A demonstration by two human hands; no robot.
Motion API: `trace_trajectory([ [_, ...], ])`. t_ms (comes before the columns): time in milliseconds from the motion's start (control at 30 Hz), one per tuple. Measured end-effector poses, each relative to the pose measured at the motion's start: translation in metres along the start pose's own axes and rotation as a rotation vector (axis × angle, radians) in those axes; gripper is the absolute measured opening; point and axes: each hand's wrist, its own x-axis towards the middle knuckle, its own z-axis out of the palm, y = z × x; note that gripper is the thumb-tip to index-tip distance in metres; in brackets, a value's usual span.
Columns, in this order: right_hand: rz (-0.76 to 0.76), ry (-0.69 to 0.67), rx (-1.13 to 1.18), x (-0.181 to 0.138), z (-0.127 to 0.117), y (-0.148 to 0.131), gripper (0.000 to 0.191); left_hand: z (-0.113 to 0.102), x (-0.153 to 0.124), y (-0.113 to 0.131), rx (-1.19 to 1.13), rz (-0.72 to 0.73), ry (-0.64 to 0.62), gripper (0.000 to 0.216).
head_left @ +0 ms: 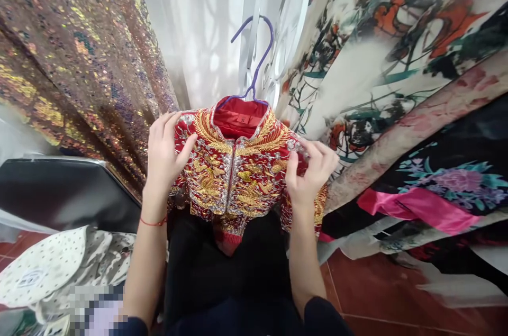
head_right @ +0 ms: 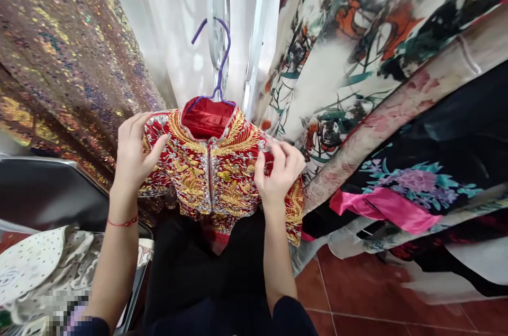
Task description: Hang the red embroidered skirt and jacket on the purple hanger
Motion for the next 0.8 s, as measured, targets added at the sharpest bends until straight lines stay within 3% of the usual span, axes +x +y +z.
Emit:
trace_trajectory([
  [67, 0.093, -0.093, -0.122, -0.003, -0.001, 0.025, 0.043, 0.004, 0.015, -0.014, -0.012, 0.052, -0.115, 0.056],
  [167, 0.147, -0.223, -0.020, -0.007, 0.002, 0.051, 0.046, 0.020, 0.036, -0.036, -0.066, 0.083, -0.234, 0.044],
  [300, 0.172, -0.177, 0.087, 0.002, 0.006, 0.053, 0.046, 0.027, 0.054, -0.040, -0.121, 0.060, -0.148, 0.030],
  [467, 0.265, -0.139, 0.040, 0.035, 0.000, 0.043, 0.050, 0.002, 0.068, -0.020, -0.130, 0.030, 0.046, 0.029],
  [567, 0.289, -0.223, 0.114, 0.042, 0.005, 0.054, 0.045, 0.001, 0.071, -0.022, -0.169, -0.006, -0.053, 0.028],
  [667, 0.332, -0.303, 0.212, 0.032, 0.018, 0.067, 0.047, 0.020, 0.063, -0.035, -0.225, -0.067, -0.192, 0.032],
  [800, 0.350, -0.375, 0.130, 0.024, 0.028, 0.070, 0.050, 0.035, 0.050, -0.039, -0.149, -0.147, -0.096, 0.043],
])
